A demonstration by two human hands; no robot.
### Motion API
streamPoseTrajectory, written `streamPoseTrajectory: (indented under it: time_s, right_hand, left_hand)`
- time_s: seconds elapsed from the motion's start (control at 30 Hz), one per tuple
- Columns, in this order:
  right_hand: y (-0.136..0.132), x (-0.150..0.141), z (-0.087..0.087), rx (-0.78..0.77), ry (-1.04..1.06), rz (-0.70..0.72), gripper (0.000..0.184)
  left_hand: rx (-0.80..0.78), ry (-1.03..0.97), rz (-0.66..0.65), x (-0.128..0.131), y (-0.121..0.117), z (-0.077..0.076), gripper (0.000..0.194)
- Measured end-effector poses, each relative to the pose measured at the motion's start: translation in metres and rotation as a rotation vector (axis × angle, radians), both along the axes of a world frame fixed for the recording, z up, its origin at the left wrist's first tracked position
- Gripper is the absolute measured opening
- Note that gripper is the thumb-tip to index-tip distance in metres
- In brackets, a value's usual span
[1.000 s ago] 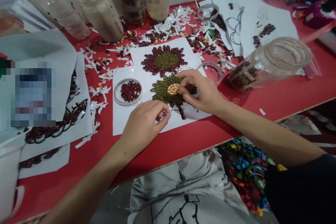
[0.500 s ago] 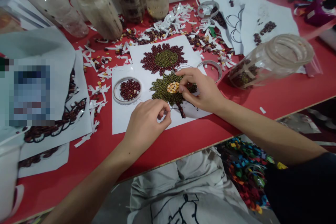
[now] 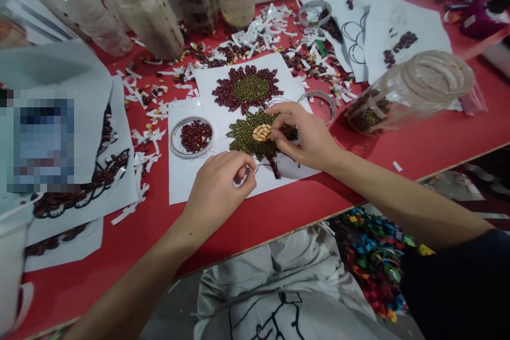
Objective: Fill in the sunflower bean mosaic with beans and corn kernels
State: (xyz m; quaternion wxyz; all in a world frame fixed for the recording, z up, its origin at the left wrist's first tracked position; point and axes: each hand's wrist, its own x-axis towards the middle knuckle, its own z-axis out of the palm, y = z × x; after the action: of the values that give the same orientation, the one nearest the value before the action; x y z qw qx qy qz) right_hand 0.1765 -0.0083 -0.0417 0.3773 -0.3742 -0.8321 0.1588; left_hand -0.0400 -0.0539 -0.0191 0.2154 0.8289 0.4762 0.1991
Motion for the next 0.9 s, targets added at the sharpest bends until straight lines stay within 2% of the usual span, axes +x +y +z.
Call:
streamPoseTrajectory:
  time_s: [0.37, 0.67, 0.9]
  right_hand:
    - [0.000, 0.001, 0.000, -0.003, 0.011, 0.022, 0.040]
    - [0.001, 0.001, 0.000, -0.012, 0.013, 0.026, 0.042]
    - [0.000, 0.001, 0.000, -0.018, 0.005, 0.010, 0.041]
  left_hand:
    - [-0.077, -0.050, -0.100, -0.012, 0.004, 0.002, 0.016]
    - [0.025, 0.019, -0.194, -0.015, 0.005, -0.004, 0.012]
    - [0.158, 0.090, -0.199, -0.008, 0.004, -0.007, 0.011]
